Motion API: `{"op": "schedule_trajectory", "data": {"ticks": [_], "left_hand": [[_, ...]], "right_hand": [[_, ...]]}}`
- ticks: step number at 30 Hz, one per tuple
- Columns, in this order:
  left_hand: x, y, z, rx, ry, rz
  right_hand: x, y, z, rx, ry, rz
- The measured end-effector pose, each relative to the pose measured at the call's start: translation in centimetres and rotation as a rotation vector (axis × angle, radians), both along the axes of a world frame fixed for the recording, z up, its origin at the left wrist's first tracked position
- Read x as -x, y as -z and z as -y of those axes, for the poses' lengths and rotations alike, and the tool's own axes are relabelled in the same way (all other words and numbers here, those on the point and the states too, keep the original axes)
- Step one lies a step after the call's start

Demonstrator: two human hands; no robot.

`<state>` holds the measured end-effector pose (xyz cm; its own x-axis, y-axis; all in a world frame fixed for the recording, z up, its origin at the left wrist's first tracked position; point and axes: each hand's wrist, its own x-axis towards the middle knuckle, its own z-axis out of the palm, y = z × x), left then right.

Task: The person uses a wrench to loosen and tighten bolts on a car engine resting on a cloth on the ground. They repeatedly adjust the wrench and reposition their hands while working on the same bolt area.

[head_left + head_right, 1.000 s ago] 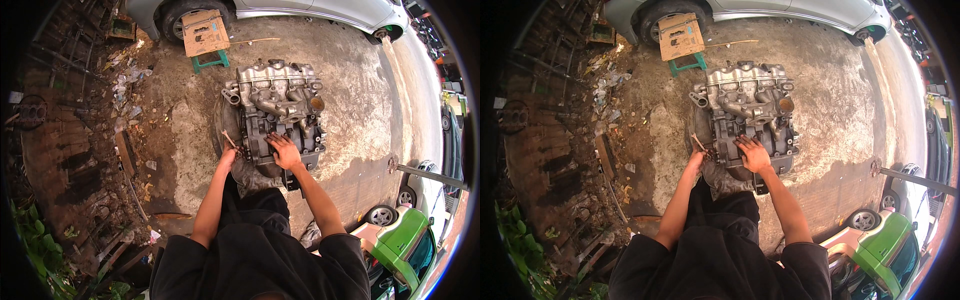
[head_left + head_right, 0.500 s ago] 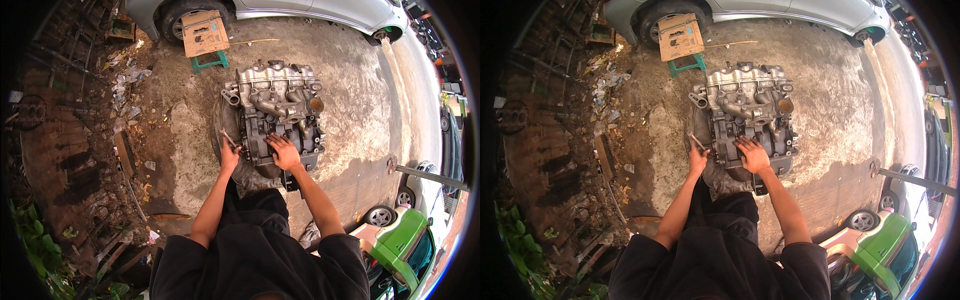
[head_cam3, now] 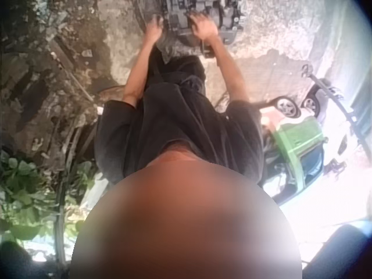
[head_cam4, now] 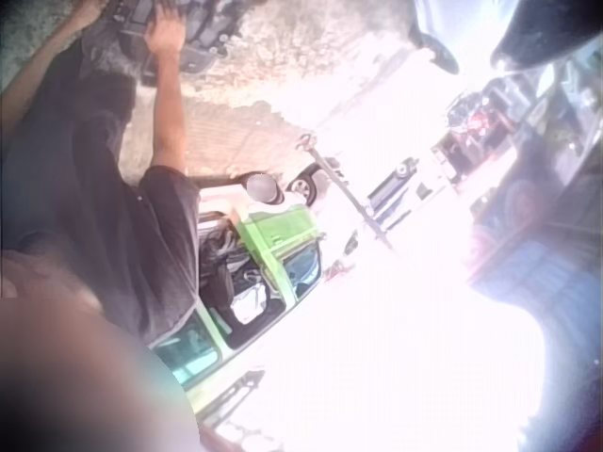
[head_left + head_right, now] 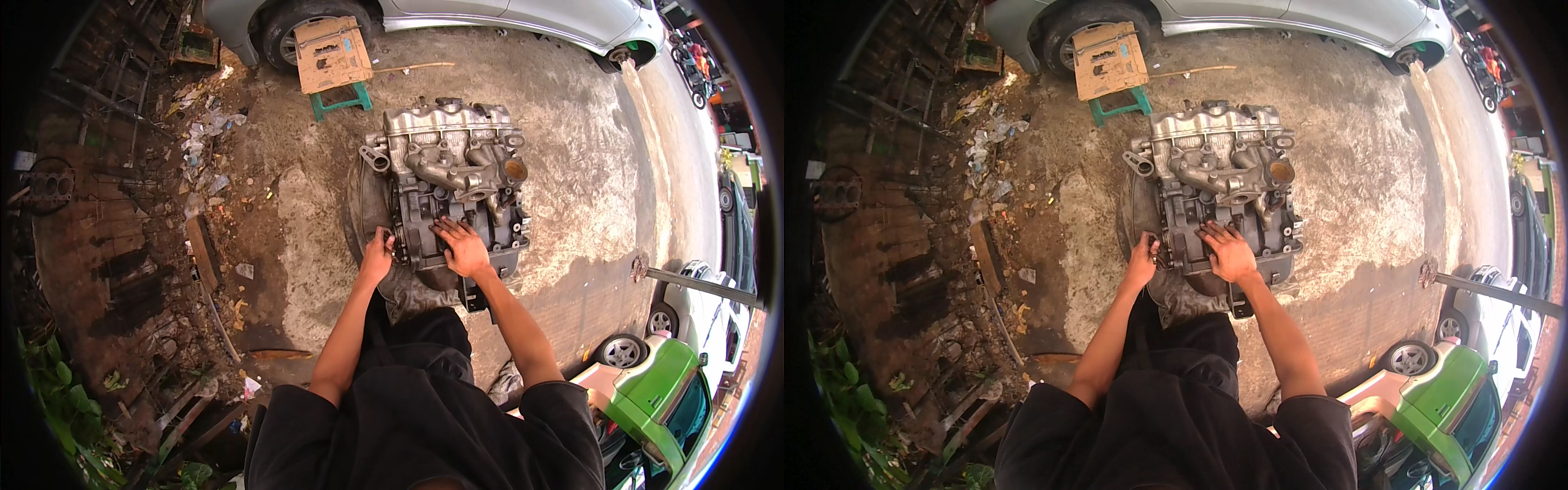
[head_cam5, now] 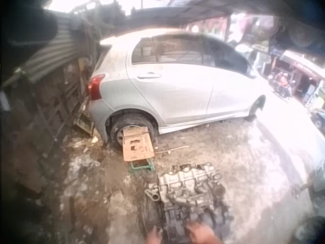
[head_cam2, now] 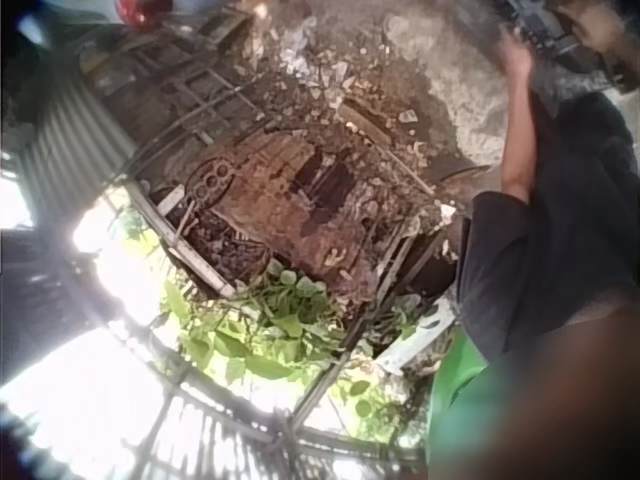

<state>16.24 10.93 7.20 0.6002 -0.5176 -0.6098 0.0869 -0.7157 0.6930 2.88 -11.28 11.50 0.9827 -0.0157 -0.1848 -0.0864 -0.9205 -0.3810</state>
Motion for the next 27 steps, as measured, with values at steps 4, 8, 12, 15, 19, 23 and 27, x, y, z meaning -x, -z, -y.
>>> {"op": "schedule_trajectory", "data": {"ticks": [4,8,12,15,19,23,27], "left_hand": [[0.5,-0.9,0.4,-0.025,0.1,0.08],[0.9,0.2,0.2,-0.019,0.172,0.07],[1.2,0.8,0.6,-0.064,0.255,0.061],[0.5,0.7,1.1,-0.061,0.353,0.099],[0.0,0.2,1.3,-0.103,0.503,0.186],[0.3,-0.3,0.6,-0.118,0.617,0.406],[-0.4,0.3,0.3,-0.144,0.727,0.412]], "right_hand": [[0.0,-0.1,0.0,0.0,-0.008,0.011],[0.0,0.0,0.0,0.005,-0.003,0.005],[0.0,0.1,0.0,0.005,-0.005,0.004],[0.0,0.0,0.0,0.001,-0.005,-0.002],[0.0,-0.1,0.1,-0.015,-0.001,0.042],[0.0,-0.2,0.1,-0.017,-0.006,0.045],[0.0,-0.1,0.0,-0.017,-0.004,0.033]]}}
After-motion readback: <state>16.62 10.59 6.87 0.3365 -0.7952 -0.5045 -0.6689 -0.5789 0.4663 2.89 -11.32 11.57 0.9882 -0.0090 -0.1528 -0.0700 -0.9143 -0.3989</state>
